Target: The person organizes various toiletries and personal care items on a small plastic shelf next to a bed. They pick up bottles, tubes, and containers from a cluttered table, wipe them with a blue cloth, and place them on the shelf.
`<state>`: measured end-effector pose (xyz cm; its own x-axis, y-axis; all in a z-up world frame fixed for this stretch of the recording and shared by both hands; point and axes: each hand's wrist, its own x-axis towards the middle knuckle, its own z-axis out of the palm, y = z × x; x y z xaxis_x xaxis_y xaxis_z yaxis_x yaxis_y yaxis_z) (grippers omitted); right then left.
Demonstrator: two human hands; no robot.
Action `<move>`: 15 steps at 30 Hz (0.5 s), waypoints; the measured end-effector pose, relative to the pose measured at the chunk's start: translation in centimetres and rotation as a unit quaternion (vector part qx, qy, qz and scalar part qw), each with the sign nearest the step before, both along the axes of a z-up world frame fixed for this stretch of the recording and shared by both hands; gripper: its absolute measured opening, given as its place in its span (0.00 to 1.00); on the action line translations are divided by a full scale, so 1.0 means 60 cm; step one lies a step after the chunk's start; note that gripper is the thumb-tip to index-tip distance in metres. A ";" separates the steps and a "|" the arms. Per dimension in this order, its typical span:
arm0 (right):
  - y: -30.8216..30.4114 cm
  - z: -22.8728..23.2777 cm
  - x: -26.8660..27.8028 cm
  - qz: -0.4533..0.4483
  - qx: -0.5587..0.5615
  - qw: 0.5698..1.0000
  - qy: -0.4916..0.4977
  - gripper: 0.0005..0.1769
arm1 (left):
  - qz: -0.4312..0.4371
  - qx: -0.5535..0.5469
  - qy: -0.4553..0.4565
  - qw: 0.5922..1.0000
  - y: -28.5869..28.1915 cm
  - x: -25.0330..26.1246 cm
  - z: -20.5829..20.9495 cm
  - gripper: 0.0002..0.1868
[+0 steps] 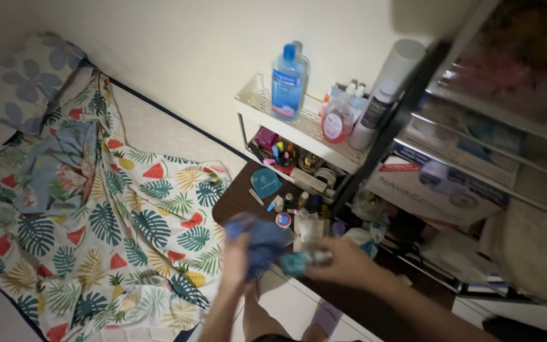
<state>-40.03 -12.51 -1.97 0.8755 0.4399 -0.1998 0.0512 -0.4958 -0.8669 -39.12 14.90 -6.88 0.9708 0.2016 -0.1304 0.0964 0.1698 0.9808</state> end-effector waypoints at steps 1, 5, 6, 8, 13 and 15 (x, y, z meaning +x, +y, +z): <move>0.027 0.022 0.022 -0.019 0.103 0.994 0.007 0.29 | -0.040 0.007 0.034 0.999 -0.025 0.012 0.005 0.25; 0.101 0.082 0.143 -0.156 0.115 0.981 0.002 0.22 | -0.168 -0.172 0.115 0.964 -0.038 0.101 0.067 0.29; 0.116 0.091 0.167 -0.206 0.147 0.967 0.015 0.22 | -0.184 -0.118 0.088 0.972 -0.037 0.121 0.089 0.28; 0.149 0.106 0.188 -0.257 0.132 0.957 -0.030 0.23 | -0.217 -0.008 0.031 0.976 -0.033 0.159 0.132 0.31; 0.210 0.149 0.232 -0.300 -0.016 0.929 -0.216 0.22 | -0.284 -0.241 0.219 0.902 -0.005 0.250 0.189 0.26; 0.224 0.162 0.256 -0.304 -0.117 0.915 -0.238 0.21 | -0.331 -0.330 0.240 0.851 0.012 0.287 0.190 0.26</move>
<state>-24.67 0.90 7.73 0.9565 -0.1643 0.2410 0.0477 -0.7268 -0.6852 -21.91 15.62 4.53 0.6460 -0.6403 -0.4155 0.7477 0.4211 0.5135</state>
